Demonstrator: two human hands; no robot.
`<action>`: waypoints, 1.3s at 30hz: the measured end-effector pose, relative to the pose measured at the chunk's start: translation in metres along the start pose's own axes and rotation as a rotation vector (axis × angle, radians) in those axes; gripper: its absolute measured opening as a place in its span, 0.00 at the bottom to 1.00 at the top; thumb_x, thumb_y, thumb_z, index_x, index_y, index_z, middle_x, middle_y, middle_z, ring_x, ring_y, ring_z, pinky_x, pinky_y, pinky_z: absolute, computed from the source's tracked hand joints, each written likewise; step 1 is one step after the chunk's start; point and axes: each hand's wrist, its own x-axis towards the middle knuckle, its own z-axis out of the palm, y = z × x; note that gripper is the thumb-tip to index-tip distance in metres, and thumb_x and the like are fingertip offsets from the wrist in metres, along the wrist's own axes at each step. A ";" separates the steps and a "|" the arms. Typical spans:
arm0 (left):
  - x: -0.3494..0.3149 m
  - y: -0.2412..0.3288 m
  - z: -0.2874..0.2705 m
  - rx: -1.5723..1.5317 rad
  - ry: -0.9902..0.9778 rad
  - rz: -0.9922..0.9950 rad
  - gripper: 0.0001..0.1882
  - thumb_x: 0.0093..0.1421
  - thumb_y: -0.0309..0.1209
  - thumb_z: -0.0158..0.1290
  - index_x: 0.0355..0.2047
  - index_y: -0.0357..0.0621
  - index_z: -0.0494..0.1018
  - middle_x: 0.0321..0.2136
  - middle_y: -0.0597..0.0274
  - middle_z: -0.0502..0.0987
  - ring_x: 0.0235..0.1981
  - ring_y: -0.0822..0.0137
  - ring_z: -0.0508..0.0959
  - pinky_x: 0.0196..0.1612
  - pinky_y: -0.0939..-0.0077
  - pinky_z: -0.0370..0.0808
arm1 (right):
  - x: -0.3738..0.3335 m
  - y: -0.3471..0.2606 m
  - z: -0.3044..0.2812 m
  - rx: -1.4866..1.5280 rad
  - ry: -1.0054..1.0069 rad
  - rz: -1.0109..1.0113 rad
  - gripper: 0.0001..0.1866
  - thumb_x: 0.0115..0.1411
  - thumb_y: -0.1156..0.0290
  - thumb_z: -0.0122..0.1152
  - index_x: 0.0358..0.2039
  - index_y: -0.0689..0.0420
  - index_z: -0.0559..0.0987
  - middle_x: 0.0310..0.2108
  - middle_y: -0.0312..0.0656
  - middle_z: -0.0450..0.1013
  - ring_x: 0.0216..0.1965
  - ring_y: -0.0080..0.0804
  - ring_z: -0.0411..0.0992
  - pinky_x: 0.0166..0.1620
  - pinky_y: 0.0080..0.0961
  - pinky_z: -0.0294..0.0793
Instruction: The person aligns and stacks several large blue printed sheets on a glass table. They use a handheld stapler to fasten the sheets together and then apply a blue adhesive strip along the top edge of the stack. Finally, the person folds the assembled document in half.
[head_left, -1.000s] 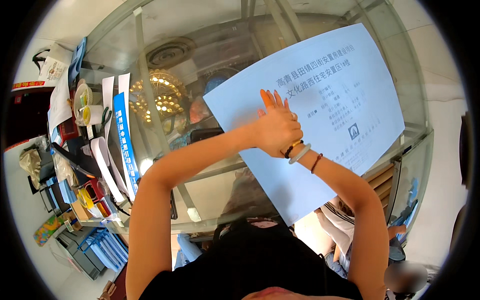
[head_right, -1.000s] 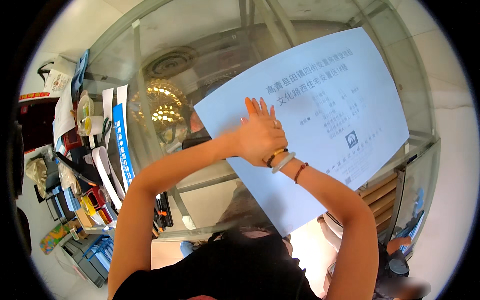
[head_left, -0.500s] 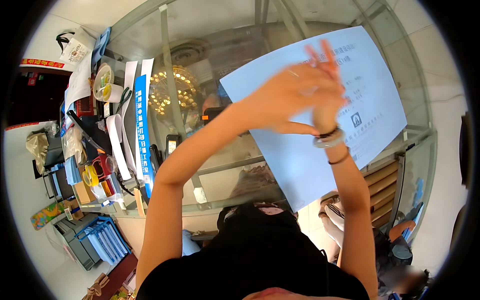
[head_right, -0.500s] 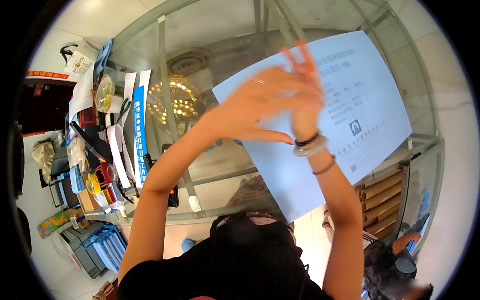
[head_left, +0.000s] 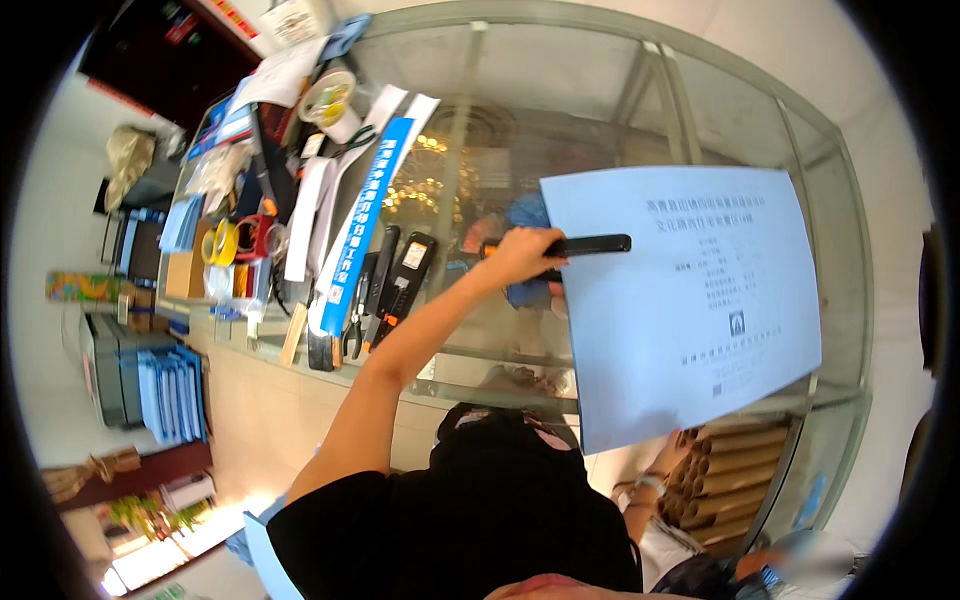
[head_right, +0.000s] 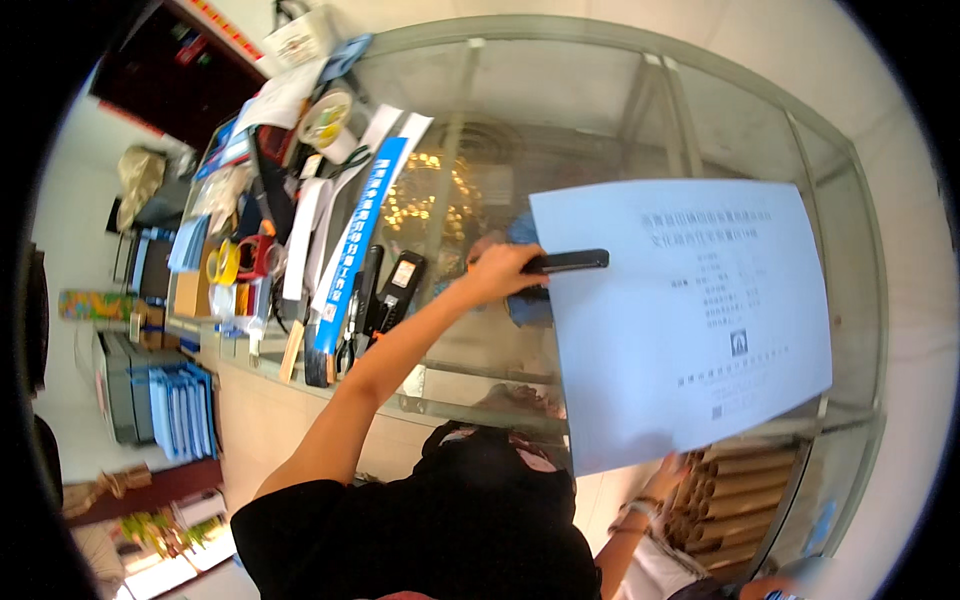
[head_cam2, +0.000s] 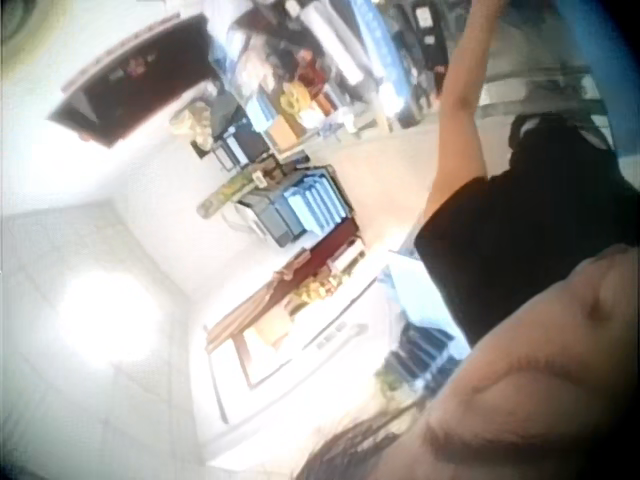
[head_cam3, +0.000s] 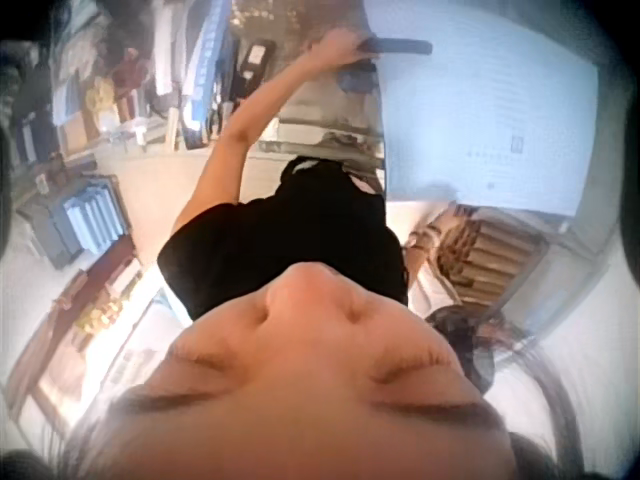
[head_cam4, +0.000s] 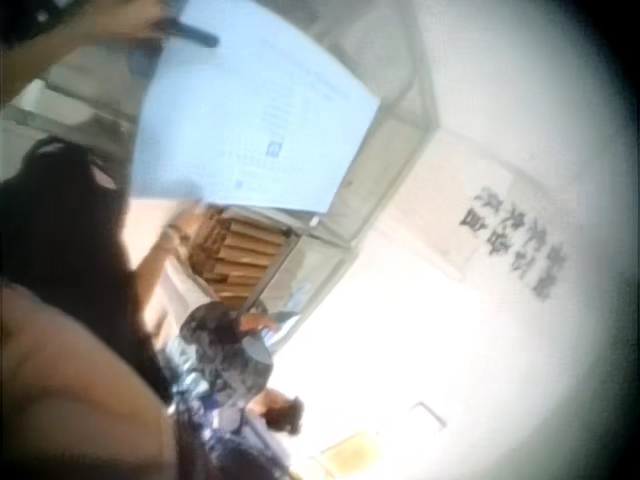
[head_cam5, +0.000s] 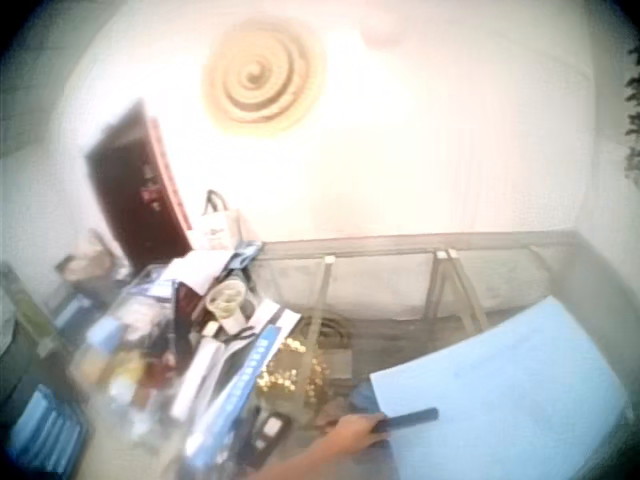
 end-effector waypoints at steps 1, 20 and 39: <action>-0.019 -0.002 0.003 0.007 0.035 -0.057 0.22 0.53 0.44 0.60 0.42 0.43 0.73 0.30 0.50 0.79 0.32 0.50 0.79 0.35 0.60 0.74 | -0.015 0.001 -0.004 0.136 -0.160 0.152 0.46 0.60 0.45 0.55 0.67 0.59 0.48 0.68 0.53 0.46 0.68 0.46 0.48 0.66 0.40 0.52; -0.184 -0.035 -0.048 0.267 0.689 -0.700 0.21 0.56 0.41 0.58 0.41 0.34 0.72 0.20 0.51 0.78 0.20 0.54 0.79 0.23 0.65 0.74 | -0.012 -0.012 0.017 0.401 -0.687 0.457 0.22 0.60 0.68 0.62 0.52 0.63 0.70 0.51 0.44 0.69 0.52 0.39 0.68 0.55 0.36 0.72; -0.296 -0.257 -0.115 0.395 0.349 -0.968 0.36 0.41 0.46 0.69 0.45 0.39 0.70 0.43 0.46 0.72 0.47 0.48 0.73 0.47 0.56 0.72 | -0.140 -0.113 0.184 0.006 -1.374 0.913 0.25 0.67 0.61 0.50 0.60 0.59 0.64 0.57 0.42 0.65 0.58 0.31 0.64 0.59 0.32 0.67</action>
